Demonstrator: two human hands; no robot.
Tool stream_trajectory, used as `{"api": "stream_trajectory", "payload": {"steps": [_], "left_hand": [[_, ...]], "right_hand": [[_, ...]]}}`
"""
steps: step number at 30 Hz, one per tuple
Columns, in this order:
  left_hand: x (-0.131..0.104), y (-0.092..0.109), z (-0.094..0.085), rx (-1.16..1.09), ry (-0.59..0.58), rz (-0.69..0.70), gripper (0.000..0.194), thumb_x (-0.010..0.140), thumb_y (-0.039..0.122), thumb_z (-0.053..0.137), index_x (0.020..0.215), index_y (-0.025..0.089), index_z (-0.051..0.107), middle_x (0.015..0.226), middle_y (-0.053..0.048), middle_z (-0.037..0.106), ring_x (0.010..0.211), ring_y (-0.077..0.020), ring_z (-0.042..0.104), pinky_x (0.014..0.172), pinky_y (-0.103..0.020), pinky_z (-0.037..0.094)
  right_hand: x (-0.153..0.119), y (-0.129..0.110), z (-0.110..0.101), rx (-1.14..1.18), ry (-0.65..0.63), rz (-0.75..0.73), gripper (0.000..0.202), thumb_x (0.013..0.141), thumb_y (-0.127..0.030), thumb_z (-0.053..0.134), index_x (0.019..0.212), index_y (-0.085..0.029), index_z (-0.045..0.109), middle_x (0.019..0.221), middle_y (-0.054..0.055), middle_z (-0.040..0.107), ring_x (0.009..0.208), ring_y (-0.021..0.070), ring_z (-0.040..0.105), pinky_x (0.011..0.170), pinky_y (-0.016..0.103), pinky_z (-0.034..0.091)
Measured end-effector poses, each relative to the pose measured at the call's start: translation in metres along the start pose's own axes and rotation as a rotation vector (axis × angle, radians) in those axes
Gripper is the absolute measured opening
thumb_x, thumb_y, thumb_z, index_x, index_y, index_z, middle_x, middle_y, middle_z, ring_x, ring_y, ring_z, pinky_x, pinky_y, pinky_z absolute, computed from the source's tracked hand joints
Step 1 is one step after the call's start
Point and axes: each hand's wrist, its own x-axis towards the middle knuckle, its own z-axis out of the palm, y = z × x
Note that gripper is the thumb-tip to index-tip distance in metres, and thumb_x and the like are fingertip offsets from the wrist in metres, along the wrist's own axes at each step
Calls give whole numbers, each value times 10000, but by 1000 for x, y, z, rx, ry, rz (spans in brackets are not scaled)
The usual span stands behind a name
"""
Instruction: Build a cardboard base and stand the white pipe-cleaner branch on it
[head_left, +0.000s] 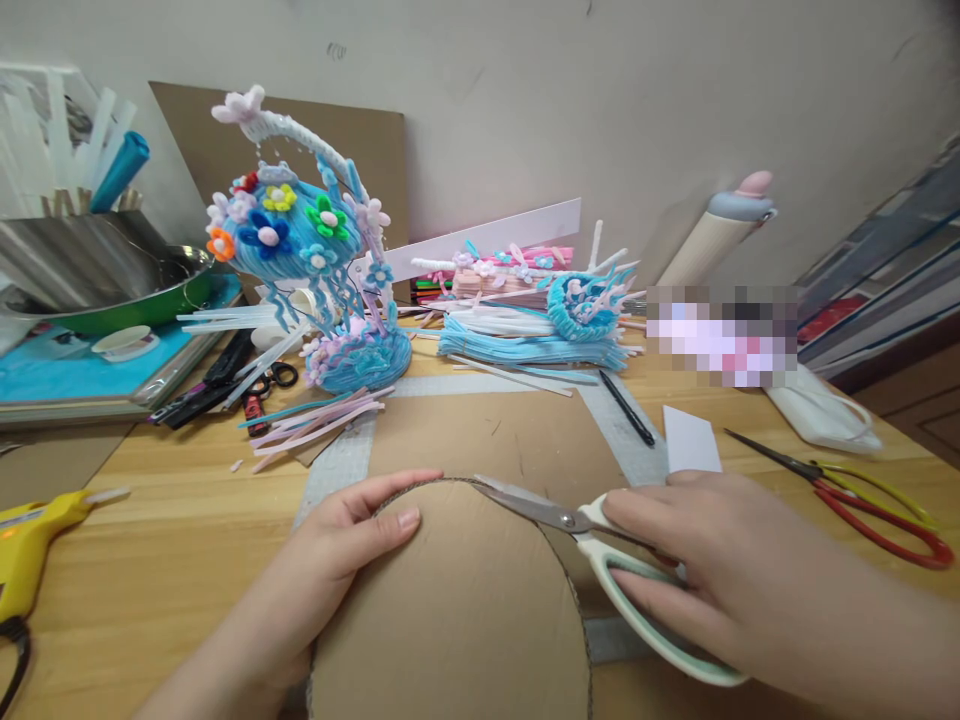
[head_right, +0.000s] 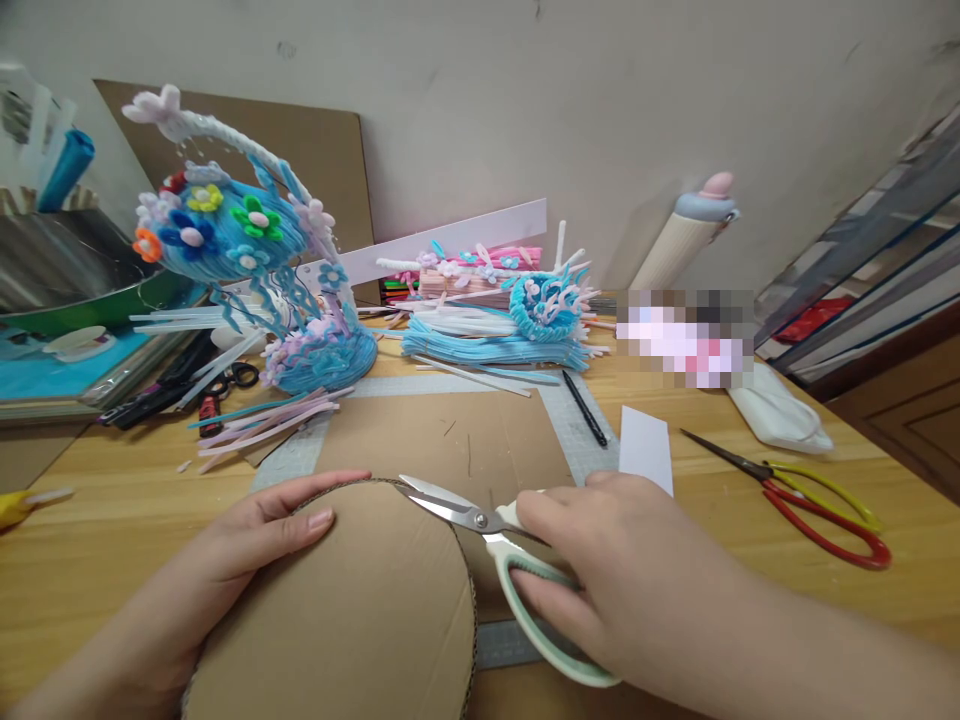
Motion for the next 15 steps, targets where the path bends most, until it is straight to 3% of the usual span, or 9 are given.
{"api": "stream_trajectory", "payload": {"steps": [9,15], "left_hand": [[2,1,-3,17,-65,-24,489,748,250,683,1214,170,556,938,-113,720,700,-199,678,609,-264,505],[-3,4,-9,-131,-33,-48,639,697,167,635,1310,219,464,956,-102,716,736,-257,692,588,-307,518]], "right_hand": [[-2,2,3,-17,-53,-4,123,813,-299,530,718,-223,547,650,29,606,609,208,565,542,291,296],[-8,8,11,13,22,-10,182,832,-289,502,669,-213,526,602,21,598,564,179,552,520,271,315]]}}
